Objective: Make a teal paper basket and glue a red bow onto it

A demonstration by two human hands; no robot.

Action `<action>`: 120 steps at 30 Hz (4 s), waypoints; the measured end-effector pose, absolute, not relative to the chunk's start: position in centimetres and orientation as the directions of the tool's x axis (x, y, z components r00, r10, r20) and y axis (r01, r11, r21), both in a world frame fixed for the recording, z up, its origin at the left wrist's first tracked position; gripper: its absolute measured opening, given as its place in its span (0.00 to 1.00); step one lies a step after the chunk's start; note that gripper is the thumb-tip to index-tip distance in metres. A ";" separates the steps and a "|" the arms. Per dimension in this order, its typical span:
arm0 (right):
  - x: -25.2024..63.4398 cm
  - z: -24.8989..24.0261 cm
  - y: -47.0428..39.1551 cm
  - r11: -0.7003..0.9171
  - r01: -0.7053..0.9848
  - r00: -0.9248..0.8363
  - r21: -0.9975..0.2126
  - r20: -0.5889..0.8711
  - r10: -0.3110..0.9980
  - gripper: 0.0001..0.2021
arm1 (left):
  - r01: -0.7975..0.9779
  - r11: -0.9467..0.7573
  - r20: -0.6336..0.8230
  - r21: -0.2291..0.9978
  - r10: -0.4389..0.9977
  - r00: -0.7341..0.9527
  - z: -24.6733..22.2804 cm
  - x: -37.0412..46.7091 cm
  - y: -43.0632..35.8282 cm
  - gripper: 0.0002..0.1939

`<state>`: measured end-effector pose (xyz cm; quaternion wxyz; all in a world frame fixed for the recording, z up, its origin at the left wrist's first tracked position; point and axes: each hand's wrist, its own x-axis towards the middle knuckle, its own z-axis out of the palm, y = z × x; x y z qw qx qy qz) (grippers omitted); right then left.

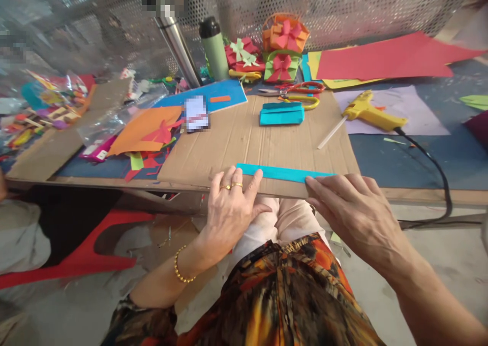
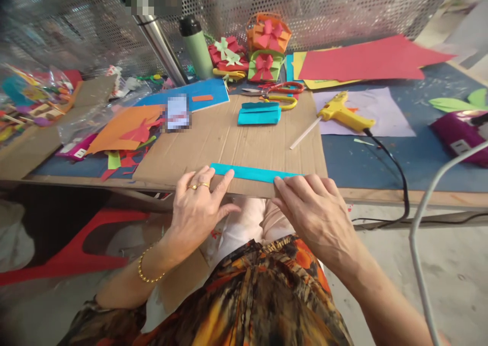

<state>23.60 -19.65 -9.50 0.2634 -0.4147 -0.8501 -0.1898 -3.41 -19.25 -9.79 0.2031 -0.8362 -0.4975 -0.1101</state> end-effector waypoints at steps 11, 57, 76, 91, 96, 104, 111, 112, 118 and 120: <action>22.9 -8.9 -20.1 0.401 0.913 -0.312 0.073 0.759 0.572 0.09 | 0.883 -0.424 0.469 -0.200 0.750 0.466 -11.0 -3.8 -18.7 0.37; 23.4 -9.2 -18.7 0.549 0.836 -0.455 0.009 0.570 0.684 0.11 | 0.835 -0.455 0.419 -0.309 0.723 0.549 -9.3 -4.1 -17.4 0.29; 23.4 -6.7 -18.3 0.586 0.756 -0.650 0.290 0.436 0.623 0.14 | 0.580 -0.766 0.389 -0.276 0.463 0.796 -6.3 -4.4 -12.5 0.20; 23.7 -7.8 -17.7 0.655 0.753 -0.593 0.054 0.485 0.642 0.12 | 0.609 -0.782 0.359 0.136 0.612 0.705 -6.5 -4.9 -10.5 0.15; 24.0 -7.5 -17.2 0.652 0.754 -0.550 -0.087 0.460 0.697 0.13 | 0.628 -0.728 0.263 0.275 0.685 0.679 -5.8 -4.8 -9.7 0.12; 24.5 -7.9 -15.0 0.585 0.769 -0.452 -0.259 0.427 0.783 0.11 | 0.713 -0.578 0.088 0.396 0.797 0.597 -5.2 -4.4 -8.3 0.08; 24.5 -7.2 -14.7 0.513 0.796 -0.427 -0.321 0.303 0.852 0.12 | 0.725 -0.545 0.062 0.420 0.815 0.577 -5.1 -3.9 -8.4 0.05; 24.5 -7.1 -14.7 0.501 0.802 -0.418 -0.324 0.294 0.859 0.12 | 0.733 -0.532 0.058 0.424 0.823 0.565 -5.1 -3.9 -8.5 0.04; 24.6 -7.3 -14.4 0.422 0.828 -0.345 -0.369 0.258 0.902 0.06 | 0.771 -0.444 0.008 0.457 0.869 0.496 -4.7 -3.5 -8.5 0.07; 24.6 -7.5 -14.4 0.421 0.830 -0.335 -0.365 0.277 0.900 0.05 | 0.751 -0.453 0.021 0.481 0.862 0.506 -4.9 -3.6 -8.5 0.07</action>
